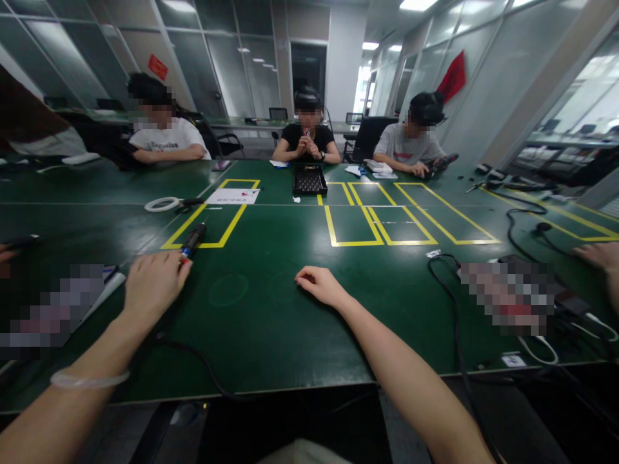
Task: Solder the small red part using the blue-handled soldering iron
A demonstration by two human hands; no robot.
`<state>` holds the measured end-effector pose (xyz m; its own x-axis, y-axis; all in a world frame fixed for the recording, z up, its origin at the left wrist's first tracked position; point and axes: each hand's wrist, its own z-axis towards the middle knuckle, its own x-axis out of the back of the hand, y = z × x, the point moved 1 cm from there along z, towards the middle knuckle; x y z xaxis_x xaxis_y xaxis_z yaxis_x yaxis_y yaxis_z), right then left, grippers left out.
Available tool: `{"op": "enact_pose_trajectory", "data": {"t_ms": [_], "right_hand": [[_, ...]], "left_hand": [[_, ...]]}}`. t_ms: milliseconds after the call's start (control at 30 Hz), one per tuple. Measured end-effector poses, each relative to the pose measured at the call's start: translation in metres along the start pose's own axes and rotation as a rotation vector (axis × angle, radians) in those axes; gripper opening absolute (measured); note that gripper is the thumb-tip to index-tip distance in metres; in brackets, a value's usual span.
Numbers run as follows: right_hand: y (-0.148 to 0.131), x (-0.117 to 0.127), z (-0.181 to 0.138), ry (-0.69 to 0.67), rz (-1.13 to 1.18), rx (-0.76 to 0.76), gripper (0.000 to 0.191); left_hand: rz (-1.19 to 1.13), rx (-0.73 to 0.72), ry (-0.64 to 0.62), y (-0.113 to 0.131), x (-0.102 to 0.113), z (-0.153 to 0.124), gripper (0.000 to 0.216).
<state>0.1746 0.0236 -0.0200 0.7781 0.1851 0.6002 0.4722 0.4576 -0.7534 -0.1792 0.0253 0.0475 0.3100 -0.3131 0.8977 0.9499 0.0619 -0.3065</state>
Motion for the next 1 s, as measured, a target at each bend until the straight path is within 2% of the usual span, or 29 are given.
{"op": "enact_pose_trajectory", "data": {"t_ms": [100,200,300,433,533,600,767,1000], "right_hand": [[-0.001,0.0,0.0,0.0,0.008,0.006,0.015],[-0.002,0.001,0.001,0.004,0.024,0.002,0.014],[-0.002,0.001,0.001,0.005,0.069,0.0,0.013],[0.001,0.0,0.001,0.039,0.201,-0.004,0.01],[0.005,-0.004,0.002,0.044,0.298,0.007,0.014],[0.005,-0.007,0.002,0.021,0.334,0.016,0.015],[0.001,-0.01,0.001,-0.044,0.421,0.047,0.015],[0.002,-0.009,0.003,-0.042,0.454,-0.027,0.013]], "left_hand": [[-0.393,0.029,-0.069,0.039,0.017,-0.002,0.039],[-0.902,-0.136,-0.156,0.091,0.026,-0.006,0.034],[-1.265,-0.222,-0.298,0.142,0.028,-0.011,0.035],[-1.609,-0.129,-0.481,0.187,0.026,-0.017,0.042],[-1.757,-0.074,-0.581,0.198,0.022,-0.021,0.048],[-1.811,-0.06,-0.596,0.198,0.018,-0.023,0.05],[-1.806,-0.027,-0.562,0.194,0.013,-0.025,0.053],[-1.729,-0.042,-0.509,0.192,0.015,-0.024,0.055]]}}
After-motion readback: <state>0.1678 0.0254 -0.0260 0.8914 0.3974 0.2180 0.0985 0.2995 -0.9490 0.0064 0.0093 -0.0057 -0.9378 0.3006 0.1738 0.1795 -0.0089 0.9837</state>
